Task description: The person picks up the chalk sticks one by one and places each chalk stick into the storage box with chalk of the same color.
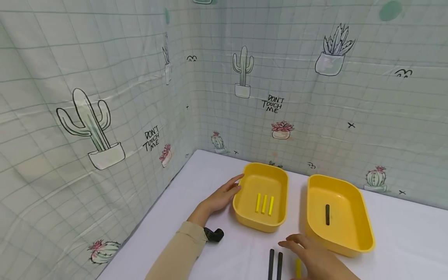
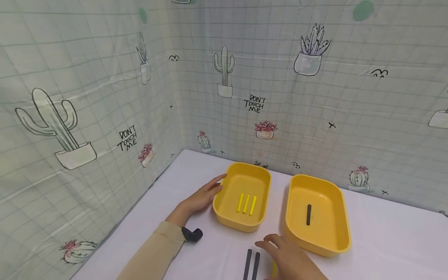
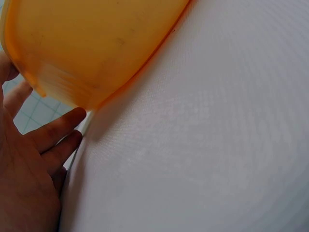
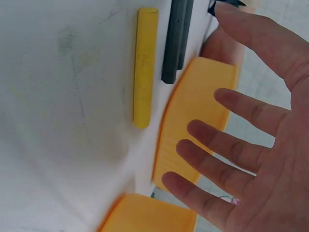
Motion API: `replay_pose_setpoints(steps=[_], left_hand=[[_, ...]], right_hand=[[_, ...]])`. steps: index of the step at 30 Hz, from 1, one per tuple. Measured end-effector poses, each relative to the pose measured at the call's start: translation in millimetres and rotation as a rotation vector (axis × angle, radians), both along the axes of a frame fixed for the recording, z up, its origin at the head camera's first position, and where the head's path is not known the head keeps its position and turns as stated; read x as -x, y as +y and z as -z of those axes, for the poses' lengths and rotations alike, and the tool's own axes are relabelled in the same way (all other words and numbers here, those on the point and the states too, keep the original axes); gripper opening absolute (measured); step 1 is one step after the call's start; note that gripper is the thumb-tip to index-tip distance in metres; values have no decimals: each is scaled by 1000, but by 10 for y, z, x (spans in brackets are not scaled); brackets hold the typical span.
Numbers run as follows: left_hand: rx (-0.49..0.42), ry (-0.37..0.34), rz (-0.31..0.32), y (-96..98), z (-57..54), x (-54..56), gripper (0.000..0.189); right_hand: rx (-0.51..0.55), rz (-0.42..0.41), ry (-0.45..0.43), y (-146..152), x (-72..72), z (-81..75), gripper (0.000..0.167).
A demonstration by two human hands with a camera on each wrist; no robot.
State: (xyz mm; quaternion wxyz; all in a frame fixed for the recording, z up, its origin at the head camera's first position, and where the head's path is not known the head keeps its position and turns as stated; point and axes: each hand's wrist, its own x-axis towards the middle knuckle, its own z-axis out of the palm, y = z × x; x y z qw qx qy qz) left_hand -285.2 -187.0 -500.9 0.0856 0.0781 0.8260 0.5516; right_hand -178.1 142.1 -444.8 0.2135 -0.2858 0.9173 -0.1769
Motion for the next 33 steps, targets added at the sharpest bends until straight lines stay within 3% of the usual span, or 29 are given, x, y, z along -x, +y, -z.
replay_pose_setpoints(steps=[7,14,29,33], left_hand=[[2,3,5,0,5,25,46],[9,9,11,-6,3,57,47],[-6,4,1,-13,36,29,48],[6,7,18,-35,-21,72,48]], right_hand=[[-47,-61,62,-4,-15,66,91],[-65,-24,42,-9,-29,81,98],[-58,-82,74,-32,-42,105,92],[-77,-57,61,-43,-36,44,93]])
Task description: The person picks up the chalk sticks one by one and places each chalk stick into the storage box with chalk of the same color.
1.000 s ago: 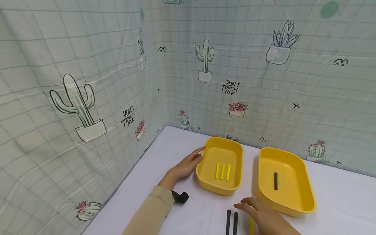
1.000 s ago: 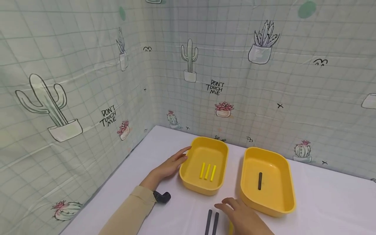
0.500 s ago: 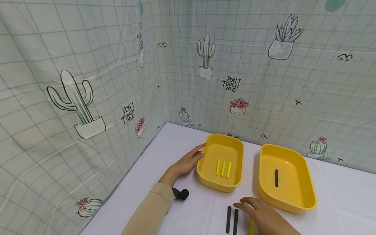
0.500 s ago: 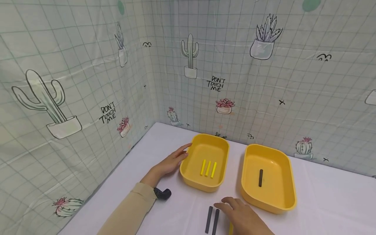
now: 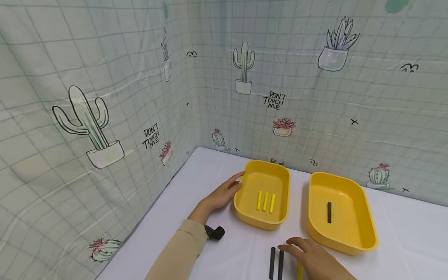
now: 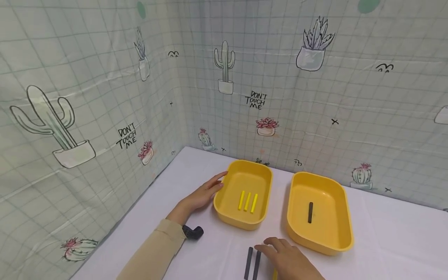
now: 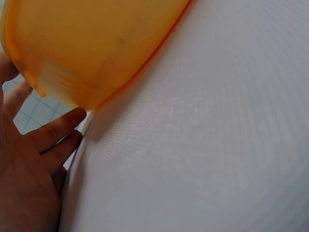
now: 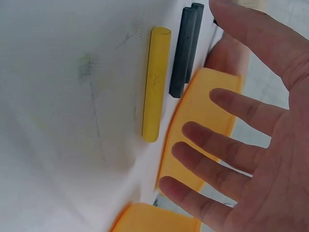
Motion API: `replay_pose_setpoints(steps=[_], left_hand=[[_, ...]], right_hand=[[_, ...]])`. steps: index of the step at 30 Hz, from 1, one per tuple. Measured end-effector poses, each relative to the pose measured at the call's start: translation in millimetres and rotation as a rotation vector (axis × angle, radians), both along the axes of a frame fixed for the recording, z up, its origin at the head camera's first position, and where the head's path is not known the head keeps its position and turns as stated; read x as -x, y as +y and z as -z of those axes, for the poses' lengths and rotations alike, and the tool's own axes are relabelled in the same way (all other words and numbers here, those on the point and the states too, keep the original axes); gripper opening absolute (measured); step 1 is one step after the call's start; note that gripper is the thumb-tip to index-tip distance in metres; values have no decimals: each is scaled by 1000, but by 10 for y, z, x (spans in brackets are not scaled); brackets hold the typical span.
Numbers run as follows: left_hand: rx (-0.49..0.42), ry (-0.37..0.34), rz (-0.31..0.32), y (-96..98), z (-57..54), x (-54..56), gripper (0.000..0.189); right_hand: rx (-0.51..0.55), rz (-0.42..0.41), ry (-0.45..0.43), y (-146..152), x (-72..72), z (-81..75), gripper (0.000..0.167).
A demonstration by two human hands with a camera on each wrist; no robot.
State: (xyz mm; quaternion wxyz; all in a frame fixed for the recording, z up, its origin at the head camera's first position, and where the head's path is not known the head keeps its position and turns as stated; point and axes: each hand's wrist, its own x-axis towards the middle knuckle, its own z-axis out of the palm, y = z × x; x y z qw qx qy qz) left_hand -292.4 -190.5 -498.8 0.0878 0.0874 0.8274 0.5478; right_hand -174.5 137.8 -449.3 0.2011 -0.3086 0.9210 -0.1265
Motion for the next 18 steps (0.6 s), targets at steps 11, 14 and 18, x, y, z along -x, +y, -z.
replay_pose_setpoints(steps=[11,14,18], left_hand=[[4,21,-14,-11,-90,83,49],[3,11,-4,7,-53,44,50],[5,-10,1,27,5,-40,50]], right_hand=[[-2,160,-36,-47,7,-146,94],[7,168,-88,-31,-27,-99,95],[10,128,-89,29,-91,-20,100]])
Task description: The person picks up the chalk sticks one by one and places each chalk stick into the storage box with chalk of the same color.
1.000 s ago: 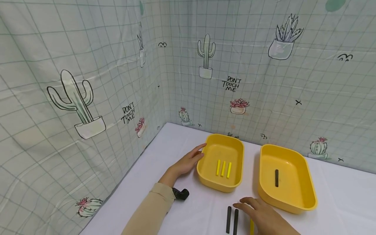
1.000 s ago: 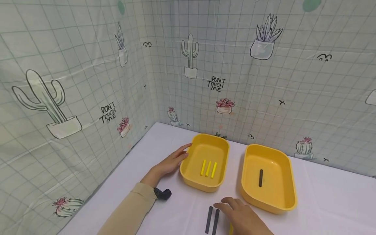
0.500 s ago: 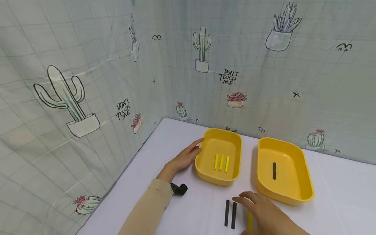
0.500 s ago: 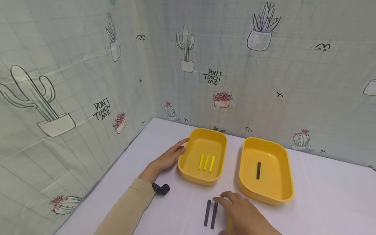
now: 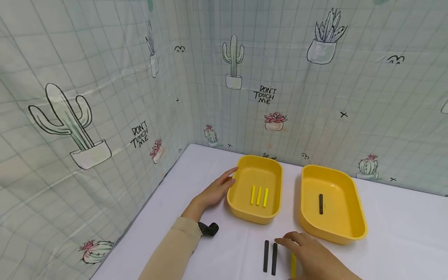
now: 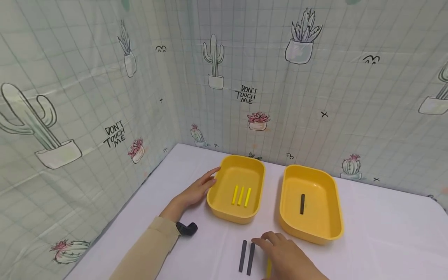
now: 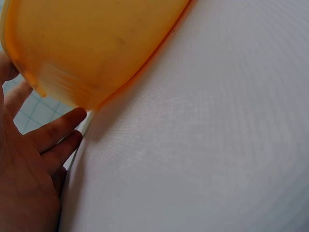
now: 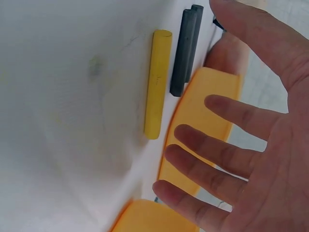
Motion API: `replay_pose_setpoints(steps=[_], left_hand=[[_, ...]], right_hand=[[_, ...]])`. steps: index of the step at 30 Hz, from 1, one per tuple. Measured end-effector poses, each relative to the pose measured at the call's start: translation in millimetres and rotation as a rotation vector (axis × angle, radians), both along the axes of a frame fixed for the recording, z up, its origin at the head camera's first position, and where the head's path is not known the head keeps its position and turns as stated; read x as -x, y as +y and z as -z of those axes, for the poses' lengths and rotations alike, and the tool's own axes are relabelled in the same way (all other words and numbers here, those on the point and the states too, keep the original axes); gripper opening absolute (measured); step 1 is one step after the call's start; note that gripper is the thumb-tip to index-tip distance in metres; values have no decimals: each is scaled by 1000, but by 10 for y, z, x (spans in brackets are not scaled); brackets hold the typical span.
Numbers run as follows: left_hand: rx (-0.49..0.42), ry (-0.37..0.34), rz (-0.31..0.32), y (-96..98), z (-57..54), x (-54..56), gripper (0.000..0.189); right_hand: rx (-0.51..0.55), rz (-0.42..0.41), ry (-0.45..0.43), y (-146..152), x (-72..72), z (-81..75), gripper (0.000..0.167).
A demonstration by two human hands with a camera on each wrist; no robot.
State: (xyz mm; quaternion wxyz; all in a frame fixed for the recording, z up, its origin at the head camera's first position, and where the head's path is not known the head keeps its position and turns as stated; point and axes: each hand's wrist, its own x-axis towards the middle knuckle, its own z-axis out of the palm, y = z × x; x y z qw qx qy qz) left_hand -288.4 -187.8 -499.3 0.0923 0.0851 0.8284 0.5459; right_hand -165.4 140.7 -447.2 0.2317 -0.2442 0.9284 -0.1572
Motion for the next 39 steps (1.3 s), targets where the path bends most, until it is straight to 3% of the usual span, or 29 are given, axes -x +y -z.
replay_pose_setpoints(steps=[12,21,27,39], left_hand=[[-28,0,-14,34,64,-32,50],[-19,12,-15,54,34,-41,49],[-9,8,-34,30,9,-39,48],[-8,10,-23,42,-11,-24,48]], right_hand=[[-61,-109,96,128,-15,129,86],[-56,-117,104,146,-38,145,87],[-47,-98,139,114,-37,138,94],[-17,10,73,94,-49,105,85]])
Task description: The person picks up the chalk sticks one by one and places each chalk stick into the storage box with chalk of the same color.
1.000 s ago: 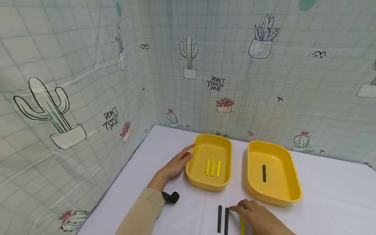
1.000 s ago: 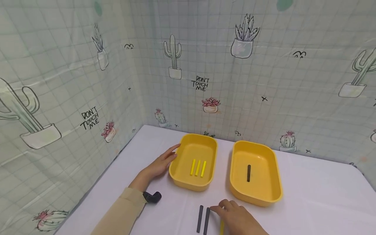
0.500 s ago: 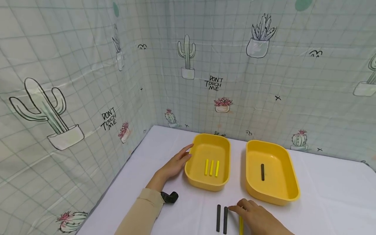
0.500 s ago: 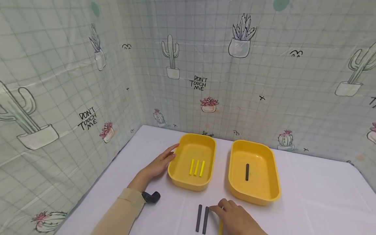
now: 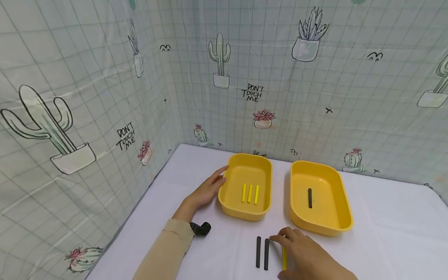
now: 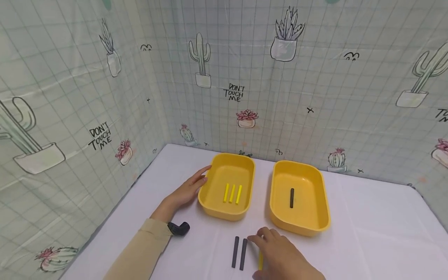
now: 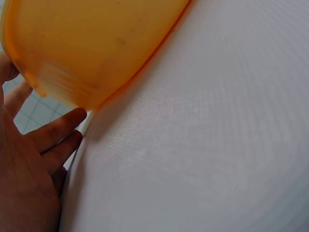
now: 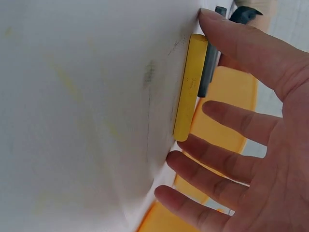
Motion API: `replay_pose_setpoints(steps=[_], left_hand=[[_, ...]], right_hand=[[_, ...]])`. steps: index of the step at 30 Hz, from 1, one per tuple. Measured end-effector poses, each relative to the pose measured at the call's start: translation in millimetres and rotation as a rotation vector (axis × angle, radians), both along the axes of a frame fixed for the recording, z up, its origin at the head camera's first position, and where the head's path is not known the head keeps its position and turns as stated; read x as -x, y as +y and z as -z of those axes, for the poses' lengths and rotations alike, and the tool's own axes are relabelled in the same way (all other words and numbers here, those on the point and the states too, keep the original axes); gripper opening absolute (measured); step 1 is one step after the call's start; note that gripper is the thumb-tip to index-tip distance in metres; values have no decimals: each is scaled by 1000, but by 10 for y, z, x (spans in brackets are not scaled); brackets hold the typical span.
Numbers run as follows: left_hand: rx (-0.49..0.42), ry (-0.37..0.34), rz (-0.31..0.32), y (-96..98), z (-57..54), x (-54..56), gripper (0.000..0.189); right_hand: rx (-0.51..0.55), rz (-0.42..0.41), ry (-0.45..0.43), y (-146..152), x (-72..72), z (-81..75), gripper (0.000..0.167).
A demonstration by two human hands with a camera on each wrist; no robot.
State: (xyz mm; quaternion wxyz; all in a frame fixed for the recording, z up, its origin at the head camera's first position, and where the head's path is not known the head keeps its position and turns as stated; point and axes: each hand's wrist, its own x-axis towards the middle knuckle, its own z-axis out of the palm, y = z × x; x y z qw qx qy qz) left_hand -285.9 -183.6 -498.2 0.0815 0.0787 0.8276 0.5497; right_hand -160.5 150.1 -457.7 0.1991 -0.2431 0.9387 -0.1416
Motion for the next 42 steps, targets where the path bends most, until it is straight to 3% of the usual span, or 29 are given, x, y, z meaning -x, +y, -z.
replay_pose_setpoints(steps=[8,16,21,28,36,42], left_hand=[[4,-6,-3,-1,-10,10,49],[-14,-7,-2,-23,2,21,50],[-20,-10,5,-40,12,18,50],[-15,-5,12,-14,29,29,49],[-9,-8,30,-21,59,6,50],[-12,0,20,-37,55,19,49]], right_hand=[[-14,64,-85,-6,11,-24,87],[-50,107,-92,-39,31,-9,84],[-40,64,-80,-30,59,9,83],[-13,-5,-57,24,66,33,95],[26,-88,-23,61,101,127,77],[-4,-78,-5,44,135,142,80]])
